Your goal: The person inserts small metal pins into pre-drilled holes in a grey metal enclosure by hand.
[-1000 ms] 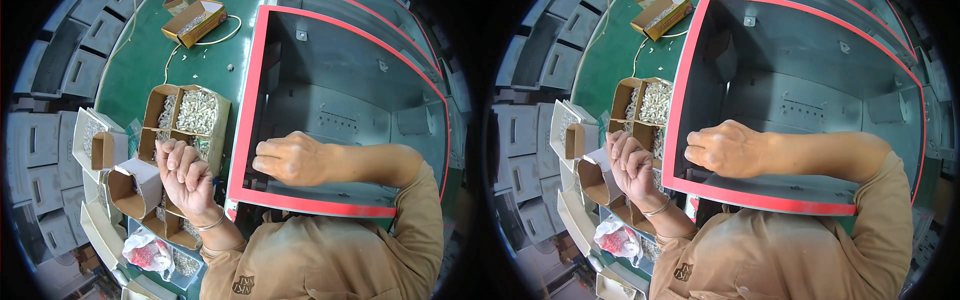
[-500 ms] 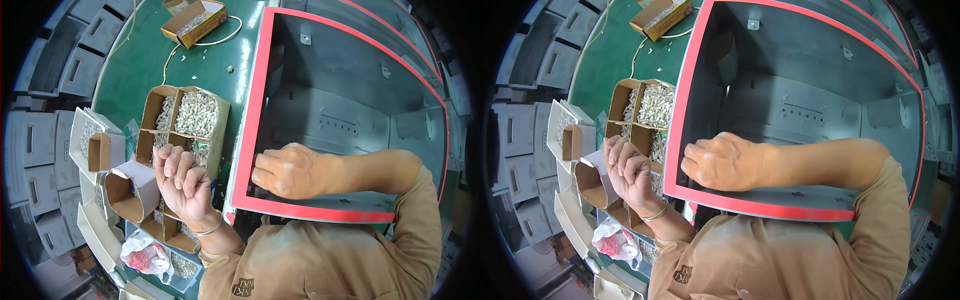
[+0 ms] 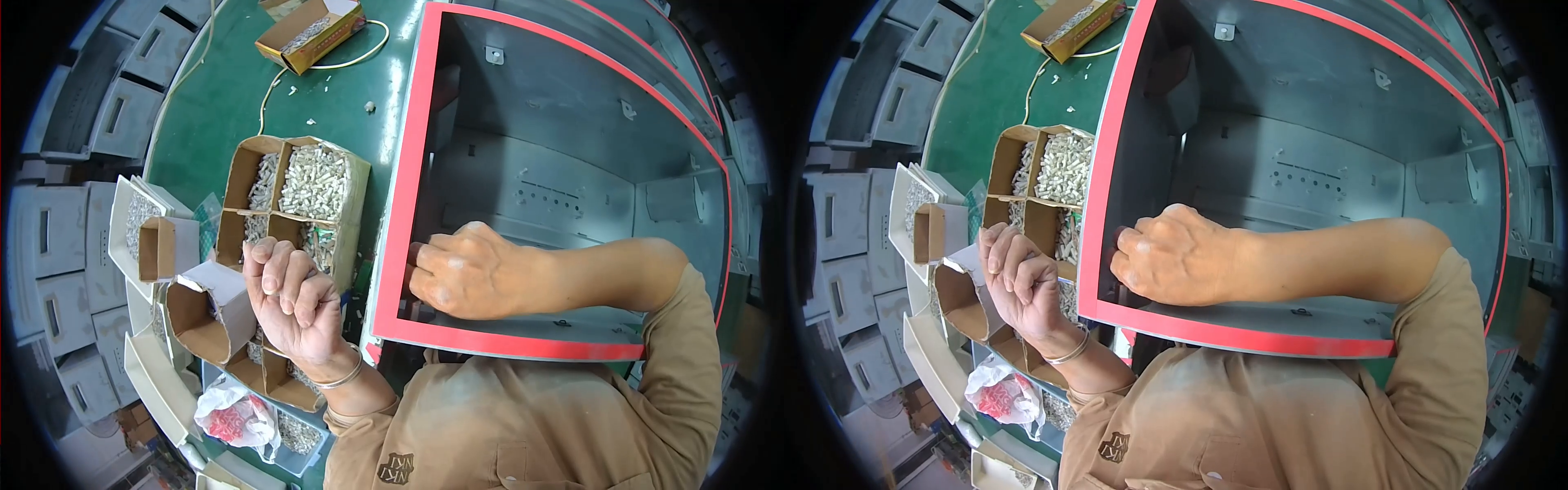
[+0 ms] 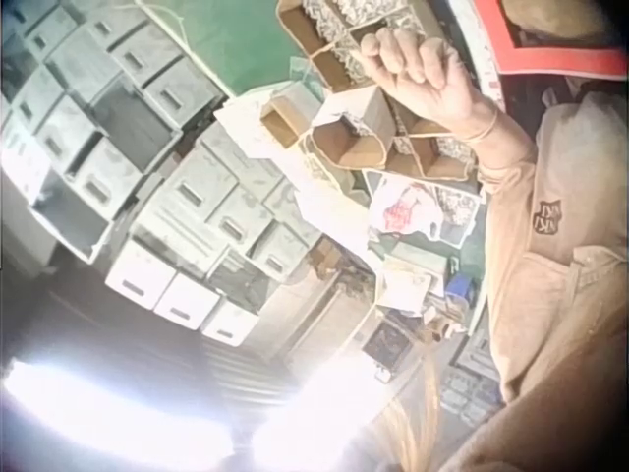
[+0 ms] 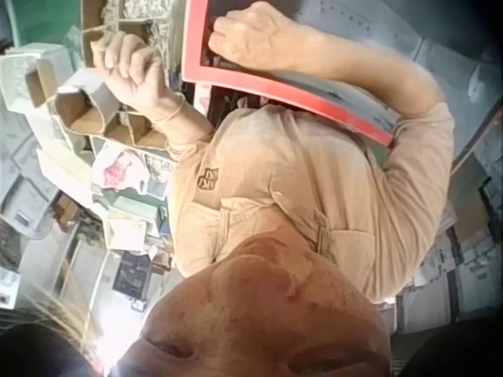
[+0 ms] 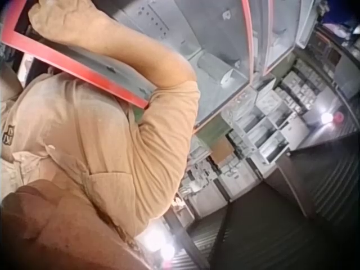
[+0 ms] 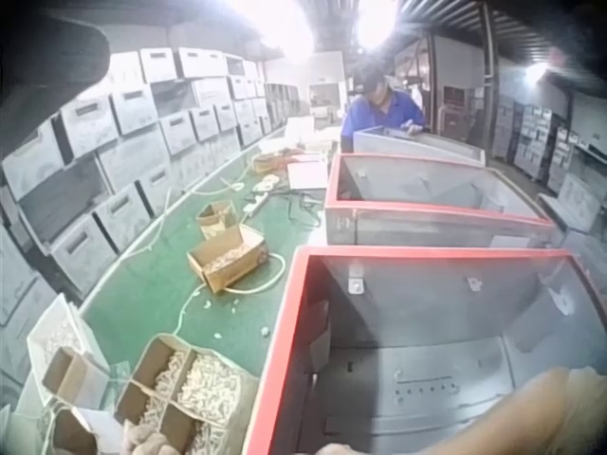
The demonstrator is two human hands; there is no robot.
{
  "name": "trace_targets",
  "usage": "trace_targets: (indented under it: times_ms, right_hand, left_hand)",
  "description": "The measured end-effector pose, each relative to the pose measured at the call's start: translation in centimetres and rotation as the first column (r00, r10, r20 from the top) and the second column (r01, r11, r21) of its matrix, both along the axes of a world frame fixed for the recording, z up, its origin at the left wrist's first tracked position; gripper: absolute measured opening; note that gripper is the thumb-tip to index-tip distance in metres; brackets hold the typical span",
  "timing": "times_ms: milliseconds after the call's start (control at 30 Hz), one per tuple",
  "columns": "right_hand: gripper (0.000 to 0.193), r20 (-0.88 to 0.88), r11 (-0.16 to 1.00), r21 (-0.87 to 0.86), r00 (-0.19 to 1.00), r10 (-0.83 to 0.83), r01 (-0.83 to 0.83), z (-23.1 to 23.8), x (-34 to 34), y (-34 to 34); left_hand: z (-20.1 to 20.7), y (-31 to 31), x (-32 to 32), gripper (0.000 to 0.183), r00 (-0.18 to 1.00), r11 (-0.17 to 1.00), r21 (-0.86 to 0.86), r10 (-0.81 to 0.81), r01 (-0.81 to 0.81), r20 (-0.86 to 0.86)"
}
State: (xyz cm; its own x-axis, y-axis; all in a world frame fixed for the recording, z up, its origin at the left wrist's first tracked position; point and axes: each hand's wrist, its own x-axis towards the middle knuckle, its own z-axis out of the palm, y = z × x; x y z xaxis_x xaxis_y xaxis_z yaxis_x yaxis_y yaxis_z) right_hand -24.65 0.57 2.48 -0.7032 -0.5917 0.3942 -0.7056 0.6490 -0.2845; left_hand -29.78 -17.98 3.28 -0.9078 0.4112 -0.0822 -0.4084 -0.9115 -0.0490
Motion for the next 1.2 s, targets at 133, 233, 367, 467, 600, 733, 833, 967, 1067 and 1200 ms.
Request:
trace_targets:
  times_ms: [133,233,367,467,600,733,833,967,1067,1200]
  right_hand:
    - [0.006,0.007,1.0,0.002,1.0,-0.009,0.009,-0.6,-0.4,-0.3]
    - [0.006,0.069,0.997,0.074,0.997,0.023,-0.028,-0.5,-0.5,-0.4]
    - [0.011,0.071,0.998,0.059,0.997,-0.012,0.007,-0.3,-0.4,-0.2]
    - [0.018,0.112,0.999,0.033,0.994,-0.022,0.018,-0.2,-0.4,0.3]
    - [0.011,0.154,0.994,-0.088,0.985,0.08,-0.067,-0.3,-0.6,0.7]
    - [0.003,0.088,0.989,-0.053,0.986,0.142,-0.138,-0.3,-1.0,0.6]
    - [0.004,0.062,0.993,-0.06,0.992,0.108,-0.104,-0.3,-0.7,0.2]
    - [0.005,0.041,0.999,0.002,0.998,0.053,-0.053,-0.2,-0.5,-0.3]
    - [0.006,0.121,0.99,0.133,0.992,0.032,-0.048,0.6,-0.5,-0.1]
    - [0.015,0.221,0.974,0.224,0.972,-0.079,0.028,2.3,-0.7,1.5]
  left_hand:
    - [0.1,0.2,0.1,0.03,1.0,1.0,-0.003,-0.018,0.018,-0.013]
    - [0.8,0.5,0.5,0.024,1.0,0.999,0.04,-0.013,0.013,0.004]
    - [1.1,0.5,0.7,0.024,1.0,0.999,0.053,-0.007,0.007,-0.006]
    - [0.8,0.3,0.9,0.031,1.0,1.0,0.027,0.015,-0.015,0.004]
    - [0.5,-0.1,1.0,0.032,1.0,0.999,0.036,0.013,-0.012,-0.015]
    - [0.6,-0.1,1.0,0.032,1.0,0.999,0.037,0.008,-0.008,-0.014]
    - [1.1,0.1,1.1,0.032,1.0,0.999,0.043,-0.004,0.005,-0.016]
    - [1.8,1.1,1.4,0.032,1.0,0.999,0.042,-0.026,0.027,-0.017]
    - [2.4,2.0,1.7,0.033,0.997,0.994,0.088,-0.069,0.071,-0.023]
    - [4.0,3.5,2.4,0.028,0.978,0.968,0.22,-0.155,0.123,0.136]
